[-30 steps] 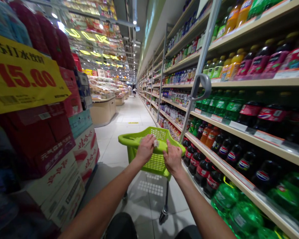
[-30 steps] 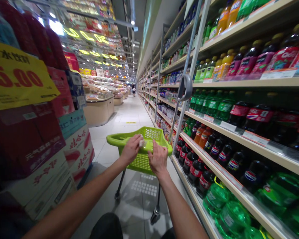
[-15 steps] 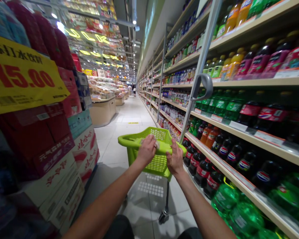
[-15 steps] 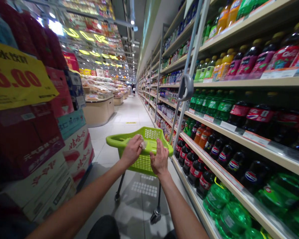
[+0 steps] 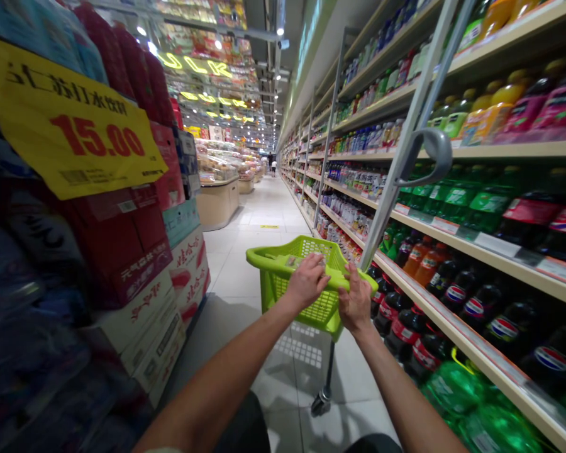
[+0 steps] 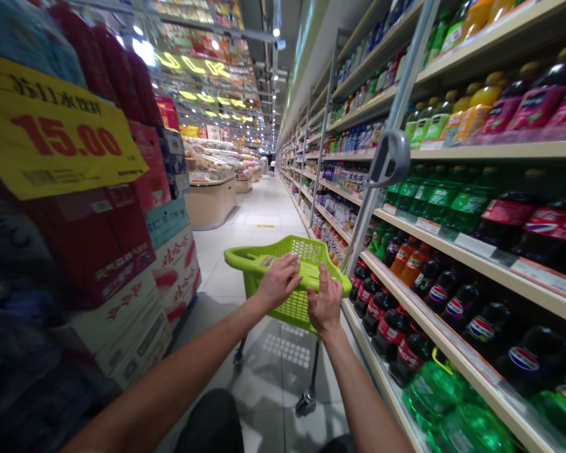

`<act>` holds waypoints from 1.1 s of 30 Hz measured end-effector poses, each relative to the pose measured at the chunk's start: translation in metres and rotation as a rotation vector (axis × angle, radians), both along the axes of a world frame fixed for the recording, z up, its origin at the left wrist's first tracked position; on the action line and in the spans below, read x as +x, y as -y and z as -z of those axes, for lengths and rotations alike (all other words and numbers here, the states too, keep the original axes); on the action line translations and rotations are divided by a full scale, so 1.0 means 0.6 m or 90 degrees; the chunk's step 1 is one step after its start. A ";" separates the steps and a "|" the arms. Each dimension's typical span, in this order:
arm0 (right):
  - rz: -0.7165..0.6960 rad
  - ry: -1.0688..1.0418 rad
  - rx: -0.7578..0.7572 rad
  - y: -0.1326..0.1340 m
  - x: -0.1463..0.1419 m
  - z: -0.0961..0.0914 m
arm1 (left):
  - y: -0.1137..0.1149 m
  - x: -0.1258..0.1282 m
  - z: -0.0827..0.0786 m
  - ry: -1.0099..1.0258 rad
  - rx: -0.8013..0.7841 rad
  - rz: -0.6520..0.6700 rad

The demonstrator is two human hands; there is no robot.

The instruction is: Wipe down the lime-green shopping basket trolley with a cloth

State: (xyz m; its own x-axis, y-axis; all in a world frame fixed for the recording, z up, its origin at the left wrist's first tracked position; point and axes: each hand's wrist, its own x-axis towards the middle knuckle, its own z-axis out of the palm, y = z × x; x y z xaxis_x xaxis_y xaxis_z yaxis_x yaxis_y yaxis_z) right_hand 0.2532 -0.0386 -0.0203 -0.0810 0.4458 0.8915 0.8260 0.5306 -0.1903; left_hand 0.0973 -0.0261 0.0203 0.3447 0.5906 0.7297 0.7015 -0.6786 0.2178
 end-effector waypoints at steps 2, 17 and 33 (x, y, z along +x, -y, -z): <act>-0.004 0.005 0.007 0.000 0.007 0.002 | -0.004 0.002 0.002 0.008 0.001 0.001; 0.026 0.042 0.000 -0.005 0.032 -0.002 | -0.010 0.003 0.013 -0.039 0.045 -0.010; 0.077 0.044 0.005 -0.015 0.035 0.001 | -0.031 -0.020 0.021 0.009 0.079 -0.076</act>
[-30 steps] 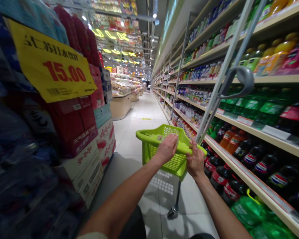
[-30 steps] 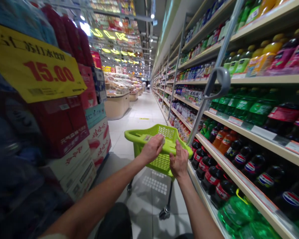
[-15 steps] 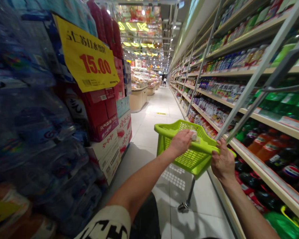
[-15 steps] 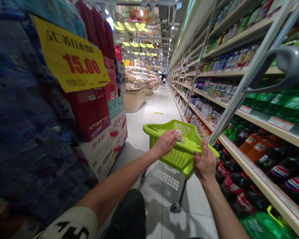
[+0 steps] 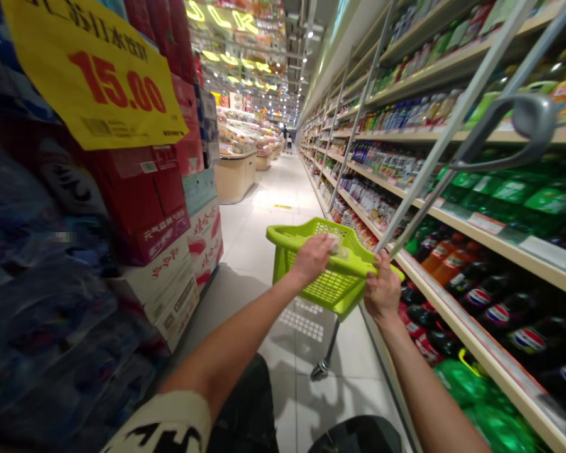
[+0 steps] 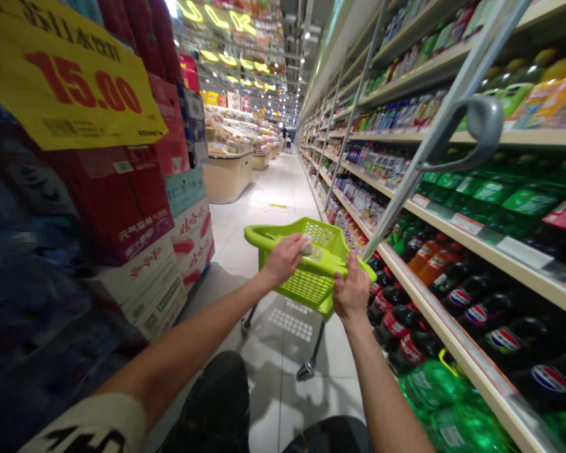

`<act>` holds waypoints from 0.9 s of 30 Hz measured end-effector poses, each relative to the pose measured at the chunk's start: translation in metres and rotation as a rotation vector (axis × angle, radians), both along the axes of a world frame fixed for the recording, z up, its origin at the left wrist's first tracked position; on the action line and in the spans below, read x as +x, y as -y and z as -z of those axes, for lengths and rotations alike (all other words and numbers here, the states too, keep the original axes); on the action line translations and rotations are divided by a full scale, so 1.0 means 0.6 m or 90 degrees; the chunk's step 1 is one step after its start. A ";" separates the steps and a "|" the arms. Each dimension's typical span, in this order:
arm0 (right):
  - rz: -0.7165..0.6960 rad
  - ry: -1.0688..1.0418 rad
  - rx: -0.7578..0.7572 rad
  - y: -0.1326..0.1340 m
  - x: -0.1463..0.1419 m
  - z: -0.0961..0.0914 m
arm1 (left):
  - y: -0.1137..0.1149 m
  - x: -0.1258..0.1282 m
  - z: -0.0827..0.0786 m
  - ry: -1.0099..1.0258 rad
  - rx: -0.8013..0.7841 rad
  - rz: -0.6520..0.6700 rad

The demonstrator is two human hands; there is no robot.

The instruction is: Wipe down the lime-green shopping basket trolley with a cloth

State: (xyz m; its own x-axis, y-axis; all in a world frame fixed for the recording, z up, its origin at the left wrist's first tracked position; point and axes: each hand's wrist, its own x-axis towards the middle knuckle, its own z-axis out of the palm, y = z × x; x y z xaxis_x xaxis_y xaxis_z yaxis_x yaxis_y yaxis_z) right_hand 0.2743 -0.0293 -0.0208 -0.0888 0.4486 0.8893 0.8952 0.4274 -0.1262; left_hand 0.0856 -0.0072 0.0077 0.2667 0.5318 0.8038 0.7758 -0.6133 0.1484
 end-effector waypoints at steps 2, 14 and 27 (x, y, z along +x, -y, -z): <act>-0.006 0.001 0.004 -0.002 -0.008 0.000 | -0.014 -0.021 0.000 0.089 -0.024 -0.088; -0.050 -0.035 -0.040 -0.006 -0.003 -0.004 | -0.014 0.004 0.009 0.040 0.047 -0.020; -0.049 -0.001 -0.020 -0.004 -0.001 0.005 | -0.009 0.014 0.015 0.000 0.071 0.043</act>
State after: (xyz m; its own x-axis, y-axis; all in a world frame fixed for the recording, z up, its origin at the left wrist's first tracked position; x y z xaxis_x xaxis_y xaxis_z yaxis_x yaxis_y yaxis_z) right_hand 0.2737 -0.0269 -0.0239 -0.1222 0.4681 0.8752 0.8596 0.4907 -0.1424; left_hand 0.0941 -0.0018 -0.0011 0.2994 0.4201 0.8567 0.7323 -0.6767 0.0759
